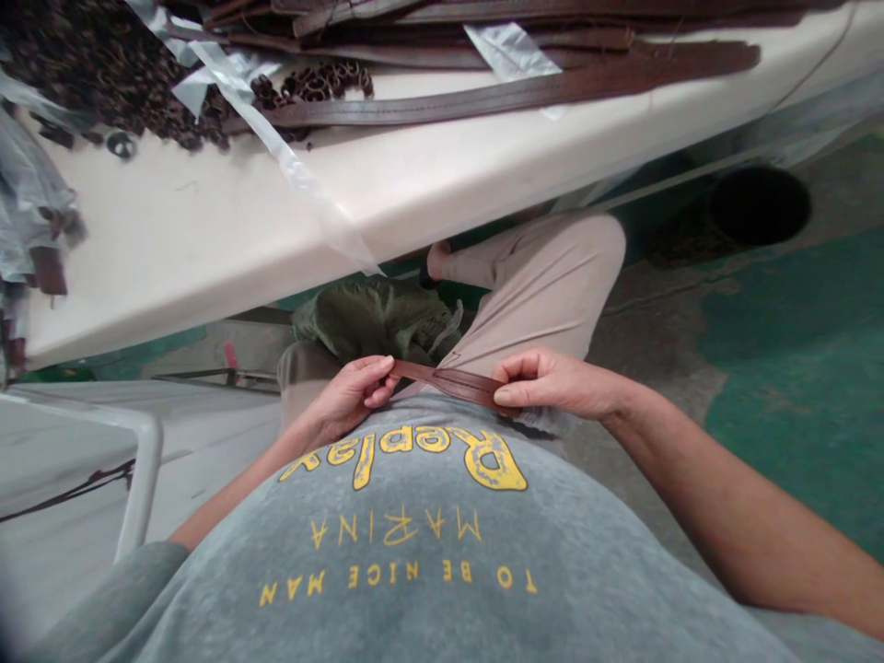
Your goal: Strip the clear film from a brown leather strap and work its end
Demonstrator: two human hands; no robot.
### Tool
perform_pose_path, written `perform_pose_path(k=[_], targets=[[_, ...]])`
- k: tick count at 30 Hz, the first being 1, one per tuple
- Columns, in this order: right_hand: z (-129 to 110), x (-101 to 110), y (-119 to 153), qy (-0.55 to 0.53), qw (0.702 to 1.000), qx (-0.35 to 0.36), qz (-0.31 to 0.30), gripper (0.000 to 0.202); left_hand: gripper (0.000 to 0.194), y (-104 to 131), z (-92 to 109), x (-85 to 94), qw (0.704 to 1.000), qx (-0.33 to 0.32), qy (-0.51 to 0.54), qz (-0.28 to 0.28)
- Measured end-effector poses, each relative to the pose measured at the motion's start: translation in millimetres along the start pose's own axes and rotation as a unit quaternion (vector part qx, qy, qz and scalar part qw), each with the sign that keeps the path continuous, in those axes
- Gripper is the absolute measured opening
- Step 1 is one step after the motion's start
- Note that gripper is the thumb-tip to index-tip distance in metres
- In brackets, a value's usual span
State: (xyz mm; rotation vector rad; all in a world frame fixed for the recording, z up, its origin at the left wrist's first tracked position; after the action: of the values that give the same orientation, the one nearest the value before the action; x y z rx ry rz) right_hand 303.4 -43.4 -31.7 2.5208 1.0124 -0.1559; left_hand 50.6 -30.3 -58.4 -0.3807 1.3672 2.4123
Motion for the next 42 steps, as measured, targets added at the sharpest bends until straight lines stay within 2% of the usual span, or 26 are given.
perform_pose_path(k=[5, 7, 8, 9, 11, 12, 13, 16, 19, 23, 27, 35, 39, 42], targets=[[-2.7, 9.3, 11.2, 0.043, 0.999, 0.003, -0.001, 0.040, 0.045, 0.6, 0.9, -0.5, 1.000, 0.000, -0.010, -0.001], [-10.7, 12.9, 11.9, 0.129, 0.990, 0.034, 0.051, 0.036, 0.045, 0.1, 2.2, -2.9, 1.000, -0.007, -0.016, -0.002], [-17.4, 14.1, 11.1, 0.196, 0.973, 0.065, 0.103, 0.032, 0.045, -0.4, 3.3, -4.8, 1.000, -0.014, -0.016, -0.002], [-25.8, 13.3, 9.9, 0.270, 0.944, 0.104, 0.162, 0.028, 0.045, -1.2, 4.5, -7.1, 1.000, -0.022, -0.012, 0.000], [-42.4, 1.5, 5.1, 0.394, 0.862, 0.193, 0.252, 0.024, 0.044, -2.9, 6.8, -13.1, 0.999, -0.036, -0.003, 0.001], [-47.9, -8.8, 0.3, 0.433, 0.828, 0.236, 0.267, 0.024, 0.044, -3.6, 7.9, -16.4, 0.999, -0.042, 0.001, 0.000], [-50.5, -20.0, -6.2, 0.454, 0.807, 0.271, 0.263, 0.023, 0.044, -4.1, 8.8, -19.8, 0.999, -0.046, 0.003, 0.000], [-46.2, -45.8, -27.0, 0.470, 0.776, 0.340, 0.248, 0.013, 0.045, -3.9, 11.1, -27.3, 0.998, -0.061, 0.012, 0.001], [-36.0, -53.8, -38.1, 0.472, 0.748, 0.377, 0.276, 0.012, 0.045, -2.5, 11.7, -30.4, 0.997, -0.068, 0.024, 0.003], [-30.1, -53.2, -39.4, 0.463, 0.733, 0.402, 0.296, 0.014, 0.045, -1.5, 11.9, -29.9, 0.997, -0.076, 0.030, 0.009], [-31.6, -53.9, -40.3, 0.480, 0.727, 0.404, 0.279, 0.011, 0.041, -1.9, 11.1, -26.8, 0.996, -0.087, 0.005, 0.018], [-33.7, -53.9, -45.2, 0.481, 0.749, 0.387, 0.241, 0.006, 0.036, 1.4, 10.3, -23.0, 0.993, -0.103, -0.045, 0.015], [-36.4, -48.3, -39.3, 0.488, 0.749, 0.371, 0.252, 0.008, 0.046, 5.3, 12.2, -27.4, 0.996, -0.071, 0.027, -0.040], [-37.2, -43.1, -32.7, 0.509, 0.734, 0.352, 0.281, 0.008, 0.047, 7.7, 14.4, -28.4, 0.991, -0.043, 0.098, -0.074]])
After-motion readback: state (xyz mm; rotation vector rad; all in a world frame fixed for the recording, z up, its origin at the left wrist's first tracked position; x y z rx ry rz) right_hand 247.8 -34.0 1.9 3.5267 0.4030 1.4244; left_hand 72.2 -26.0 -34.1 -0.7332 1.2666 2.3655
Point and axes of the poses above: each hand's wrist, its own y-axis away from the middle knuckle, its own x-axis out of the back of the hand, z = x × y, the point moved 4 cm from there along -y, towards the middle knuckle, and after that the axes turned 13 degrees about x, right-handed, at the moved point
